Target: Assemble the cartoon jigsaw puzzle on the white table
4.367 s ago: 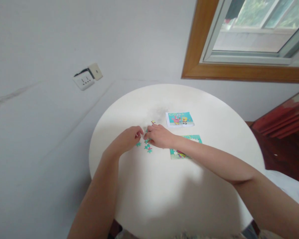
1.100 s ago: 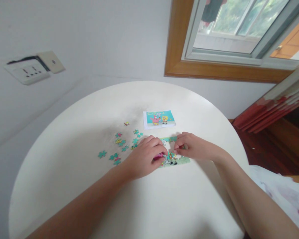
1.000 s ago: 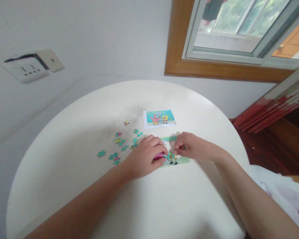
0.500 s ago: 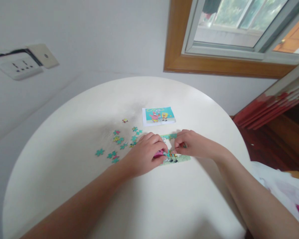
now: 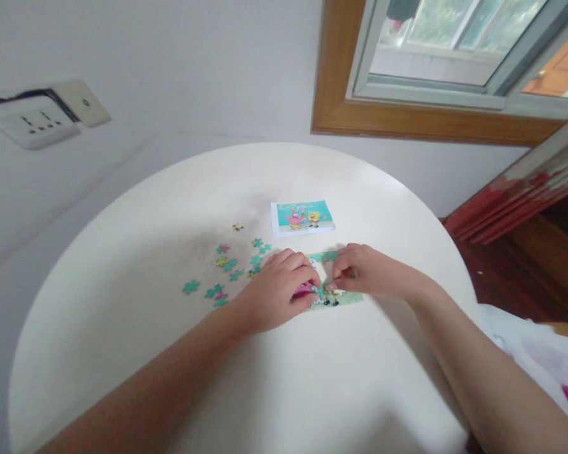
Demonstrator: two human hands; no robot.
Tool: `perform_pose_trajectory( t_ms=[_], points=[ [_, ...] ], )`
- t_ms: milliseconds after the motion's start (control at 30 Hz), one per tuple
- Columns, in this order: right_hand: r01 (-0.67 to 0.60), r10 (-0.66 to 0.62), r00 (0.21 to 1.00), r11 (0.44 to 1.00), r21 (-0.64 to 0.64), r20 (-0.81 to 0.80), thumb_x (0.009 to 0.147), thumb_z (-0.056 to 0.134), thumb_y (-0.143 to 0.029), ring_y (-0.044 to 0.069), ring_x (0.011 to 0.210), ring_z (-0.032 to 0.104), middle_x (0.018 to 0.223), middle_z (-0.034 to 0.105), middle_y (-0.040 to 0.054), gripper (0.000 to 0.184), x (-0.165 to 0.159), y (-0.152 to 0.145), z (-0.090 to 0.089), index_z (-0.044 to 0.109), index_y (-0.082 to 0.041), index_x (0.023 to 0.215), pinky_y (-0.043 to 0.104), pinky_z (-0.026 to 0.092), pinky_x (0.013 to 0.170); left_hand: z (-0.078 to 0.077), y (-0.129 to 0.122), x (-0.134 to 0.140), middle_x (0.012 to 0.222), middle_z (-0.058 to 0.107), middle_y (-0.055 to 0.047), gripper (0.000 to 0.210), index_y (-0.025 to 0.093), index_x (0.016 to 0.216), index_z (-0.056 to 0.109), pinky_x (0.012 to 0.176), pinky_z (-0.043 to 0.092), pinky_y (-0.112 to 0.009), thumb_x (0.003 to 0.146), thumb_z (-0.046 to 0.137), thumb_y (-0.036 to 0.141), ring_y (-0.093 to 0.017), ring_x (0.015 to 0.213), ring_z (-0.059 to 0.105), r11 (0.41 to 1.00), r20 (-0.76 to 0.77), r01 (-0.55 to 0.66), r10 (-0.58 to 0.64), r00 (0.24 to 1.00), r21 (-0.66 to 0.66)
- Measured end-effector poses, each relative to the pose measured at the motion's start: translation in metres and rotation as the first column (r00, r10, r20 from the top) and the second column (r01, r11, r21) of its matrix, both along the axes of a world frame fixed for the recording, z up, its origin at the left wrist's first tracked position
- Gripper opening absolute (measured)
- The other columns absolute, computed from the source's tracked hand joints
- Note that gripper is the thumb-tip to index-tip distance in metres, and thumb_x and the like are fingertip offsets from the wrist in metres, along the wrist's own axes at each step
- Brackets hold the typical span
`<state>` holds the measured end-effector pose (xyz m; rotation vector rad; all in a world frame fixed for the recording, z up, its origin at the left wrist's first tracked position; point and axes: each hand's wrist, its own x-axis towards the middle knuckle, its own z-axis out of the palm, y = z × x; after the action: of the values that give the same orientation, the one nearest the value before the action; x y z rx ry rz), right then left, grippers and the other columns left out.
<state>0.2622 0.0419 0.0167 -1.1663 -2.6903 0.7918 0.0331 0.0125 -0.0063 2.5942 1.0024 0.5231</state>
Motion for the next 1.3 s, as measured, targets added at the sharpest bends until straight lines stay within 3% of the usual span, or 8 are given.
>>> perform_pose_trajectory(
  t_ms=[333,767,1067,1300],
  points=[
    [-0.004,0.004,1.000,1.000,0.010,-0.010,0.087,0.057,-0.029,0.015,0.073,0.052,0.070,0.062,0.0021,0.021,-0.001,-0.002,0.003,0.070,-0.019,0.074,0.027,0.036,0.070,-0.001,0.001,-0.001,0.098,0.057,-0.005,0.013,0.023,0.096,0.064,0.089,0.038,-0.037,0.085,0.062,0.029,-0.023,0.099,0.048,1.000,-0.005,-0.004,0.004,1.000,-0.015],
    [0.032,-0.022,0.987,0.998,0.058,-0.159,0.087,0.060,-0.028,0.015,0.075,0.054,0.070,0.061,0.0013,0.018,-0.001,0.002,0.002,0.069,-0.018,0.076,0.027,0.040,0.074,-0.001,0.001,0.000,0.100,0.060,-0.004,0.016,0.022,0.098,0.061,0.090,0.037,-0.037,0.082,0.064,0.025,-0.024,0.100,0.049,1.000,0.007,-0.012,0.013,1.000,-0.024],
    [-0.001,0.007,0.952,1.000,0.022,-0.306,0.089,0.060,-0.026,0.013,0.073,0.052,0.070,0.058,-0.0001,0.018,-0.009,-0.004,0.012,0.066,-0.017,0.074,0.026,0.040,0.073,0.004,0.000,0.003,0.089,0.060,-0.003,0.011,0.020,0.086,0.062,0.084,0.038,-0.035,0.089,0.059,0.029,-0.020,0.091,0.050,0.998,0.158,-0.058,0.062,0.985,-0.027],
    [0.081,-0.074,0.922,0.997,0.004,-0.381,0.090,0.056,-0.026,0.012,0.069,0.048,0.070,0.053,-0.0011,0.020,-0.017,-0.006,0.007,0.057,-0.018,0.072,0.025,0.039,0.067,0.005,-0.001,0.008,0.078,0.059,-0.001,0.016,0.018,0.071,0.059,0.080,0.038,-0.030,0.086,0.061,0.023,-0.017,0.084,0.051,0.982,0.286,-0.055,0.106,0.952,-0.178]
  ],
)
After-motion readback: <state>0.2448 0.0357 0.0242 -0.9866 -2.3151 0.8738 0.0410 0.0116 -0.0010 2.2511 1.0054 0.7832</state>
